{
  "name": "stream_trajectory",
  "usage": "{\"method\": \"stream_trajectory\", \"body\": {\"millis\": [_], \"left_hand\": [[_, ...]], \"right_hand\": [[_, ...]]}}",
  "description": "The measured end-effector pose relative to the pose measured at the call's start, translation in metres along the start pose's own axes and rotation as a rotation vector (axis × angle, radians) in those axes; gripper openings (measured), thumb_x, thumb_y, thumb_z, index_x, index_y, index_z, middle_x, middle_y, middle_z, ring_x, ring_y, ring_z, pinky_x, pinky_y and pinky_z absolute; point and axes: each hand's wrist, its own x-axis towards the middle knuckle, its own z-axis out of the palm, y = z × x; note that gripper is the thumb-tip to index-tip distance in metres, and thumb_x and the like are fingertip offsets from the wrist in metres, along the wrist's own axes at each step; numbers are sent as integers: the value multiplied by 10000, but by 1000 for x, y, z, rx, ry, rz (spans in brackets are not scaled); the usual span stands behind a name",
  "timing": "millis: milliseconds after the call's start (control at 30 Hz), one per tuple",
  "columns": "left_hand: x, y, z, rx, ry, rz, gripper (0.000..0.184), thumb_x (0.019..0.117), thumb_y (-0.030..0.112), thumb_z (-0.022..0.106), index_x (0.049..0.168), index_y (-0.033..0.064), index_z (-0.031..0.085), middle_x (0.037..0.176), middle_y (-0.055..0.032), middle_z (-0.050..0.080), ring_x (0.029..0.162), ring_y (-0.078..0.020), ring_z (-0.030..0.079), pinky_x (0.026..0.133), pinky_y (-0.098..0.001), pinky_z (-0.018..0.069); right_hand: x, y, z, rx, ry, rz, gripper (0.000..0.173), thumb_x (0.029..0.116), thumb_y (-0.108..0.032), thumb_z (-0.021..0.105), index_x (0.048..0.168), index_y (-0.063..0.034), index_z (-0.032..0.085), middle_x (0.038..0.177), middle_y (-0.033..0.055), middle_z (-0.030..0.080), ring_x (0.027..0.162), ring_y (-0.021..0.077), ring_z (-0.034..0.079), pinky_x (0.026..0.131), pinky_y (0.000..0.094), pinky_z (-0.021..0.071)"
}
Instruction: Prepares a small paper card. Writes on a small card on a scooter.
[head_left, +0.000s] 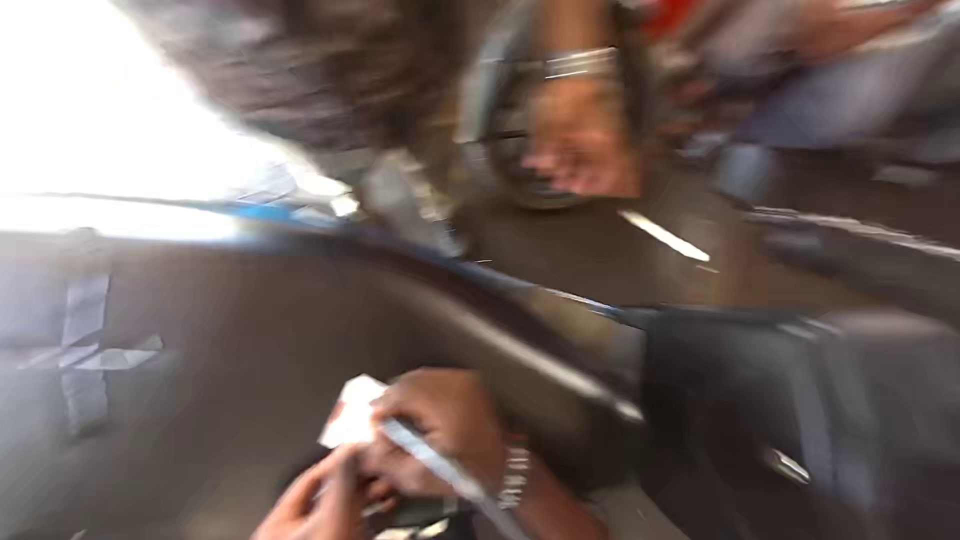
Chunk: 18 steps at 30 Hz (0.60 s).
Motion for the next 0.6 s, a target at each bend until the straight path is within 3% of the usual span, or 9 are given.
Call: {"method": "stream_trajectory", "body": {"millis": [67,167,367,600], "left_hand": [[6,19,24,-100,207,-126,110,973,61,663,962,-32,720,759,-74,752,590,-148,716,535,-311,629],[10,19,26,-219,255,-136,72,941,6,698,914,-55,724,704,-112,732,525,-161,691,489,-297,616],[10,14,24,-190,260,-92,57,928,-10,697,884,-35,721,696,-71,739,516,-141,694,476,-279,616],[10,13,24,-174,262,-87,69,930,-8,692,872,-28,723,687,-73,736,516,-137,695,473,-271,615]], "right_hand": [[0,10,11,25,-16,-23,94,856,-208,764,875,-117,758,826,-30,746,740,32,696,631,227,600],[4,12,16,23,13,-39,76,847,-195,756,818,-134,721,771,-60,732,686,-16,663,586,147,547],[5,11,19,-1,2,-57,116,822,-183,774,769,-105,708,720,-41,707,668,0,664,583,154,553],[6,12,20,-59,-20,-61,134,843,-208,777,803,-96,715,746,-30,719,672,5,664,579,154,541]]}}
